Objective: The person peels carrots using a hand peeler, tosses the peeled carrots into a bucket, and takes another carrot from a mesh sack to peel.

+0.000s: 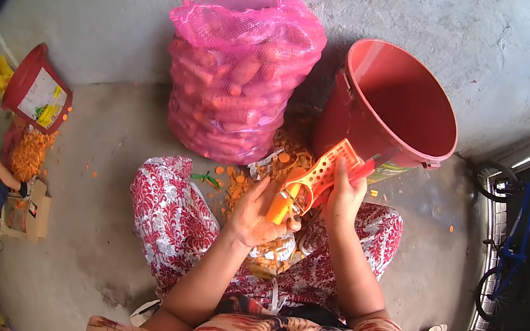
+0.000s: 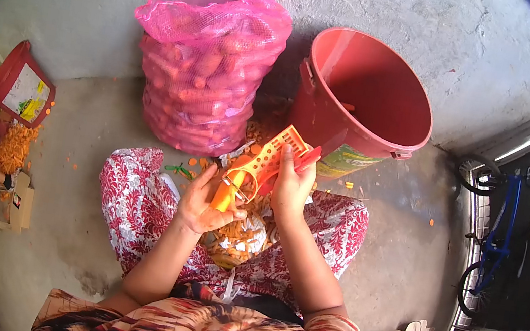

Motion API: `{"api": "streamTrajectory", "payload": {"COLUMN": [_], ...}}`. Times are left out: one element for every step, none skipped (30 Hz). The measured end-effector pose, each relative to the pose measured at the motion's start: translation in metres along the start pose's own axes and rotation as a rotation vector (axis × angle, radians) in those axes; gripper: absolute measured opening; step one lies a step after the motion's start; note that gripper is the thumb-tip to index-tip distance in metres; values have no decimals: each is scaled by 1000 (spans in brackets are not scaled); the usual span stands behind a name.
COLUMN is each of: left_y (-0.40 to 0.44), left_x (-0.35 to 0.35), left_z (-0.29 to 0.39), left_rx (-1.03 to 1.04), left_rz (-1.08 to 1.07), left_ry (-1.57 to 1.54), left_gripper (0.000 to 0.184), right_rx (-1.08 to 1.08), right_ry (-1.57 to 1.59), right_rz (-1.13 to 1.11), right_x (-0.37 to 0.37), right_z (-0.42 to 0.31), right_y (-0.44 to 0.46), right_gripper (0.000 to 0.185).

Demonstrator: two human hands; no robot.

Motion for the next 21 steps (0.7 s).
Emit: {"api": "streamTrajectory", "payload": {"left_y": [-1, -2, -3, -2, -1, -1, -2, -3, -3, -4, -5, -5, -5, -5, -5, -5, -5, -6, -6, -6, -6], "left_x": [7, 19, 20, 21, 22, 27, 30, 32, 34, 37, 40, 41, 44, 46, 48, 50, 52, 54, 55, 55, 55], "left_z": [-1, -6, -7, -8, -10, -11, -12, -14, -15, -17, -18, -20, -22, -24, -25, -27, -28, -29, -30, -31, -32], "left_rx": [15, -10, -14, -20, -28, -23, -15, -7, 4, 11, 19, 25, 17, 7, -3, -13, -24, -34, -27, -21, -14], "left_rz": [27, 89, 69, 47, 25, 19, 36, 54, 72, 87, 102, 117, 91, 66, 40, 17, -6, -30, -11, 7, 26], "left_ry": [12, 60, 47, 35, 25, 43, 72, 98, 123, 126, 130, 133, 135, 137, 139, 137, 136, 135, 135, 134, 134], "left_gripper": [47, 39, 38, 37, 36, 34, 34, 34, 35, 35, 36, 36, 37, 37, 38, 38, 38, 38, 38, 39, 39], "right_rx": [-3, 13, 2, -11, -27, -42, -49, -55, -60, -64, -53, -49, -45, -52, -60, -68, -69, -70, -71, -74, -78], "right_ry": [-7, 6, 30, 55, 80, 55, 63, 70, 76, 70, 92, 114, 137, 132, 126, 121, 135, 148, 161, 172, 179], "right_rz": [-4, -1, -13, -24, -34, -44, -48, -53, -60, -51, -49, -57, -63, -62, -60, -59, -46, -34, -22, -19, -16], "right_x": [0, 1, 2, 2, 1, 0, 0, -1, -2, -6, -6, -6, -7, -8, -9, -9, -8, -6, -5, -5, -5], "right_z": [0, -5, -6, -8, -10, -15, -18, -21, -22, -21, -23, -27, -31, -34, -37, -40, -44, -49, -53, -56, -58], "right_y": [-1, 0, 0, 0, 1, 0, -1, -2, -2, -1, -2, -3, -5, -6, -6, -7, -9, -11, -12, -13, -14], "right_gripper": [13, 14, 14, 14, 14, 15, 15, 16, 16, 18, 19, 20, 20, 20, 21, 21, 19, 16, 14, 14, 14]}}
Point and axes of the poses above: each hand's wrist, its own y-axis towards the middle knuckle, its own x-axis out of the palm, z = x × y, the point moved 3 cm from there along y, towards the middle knuckle, and after that the axes turned 15 degrees about -y, right-handed, at the moved point
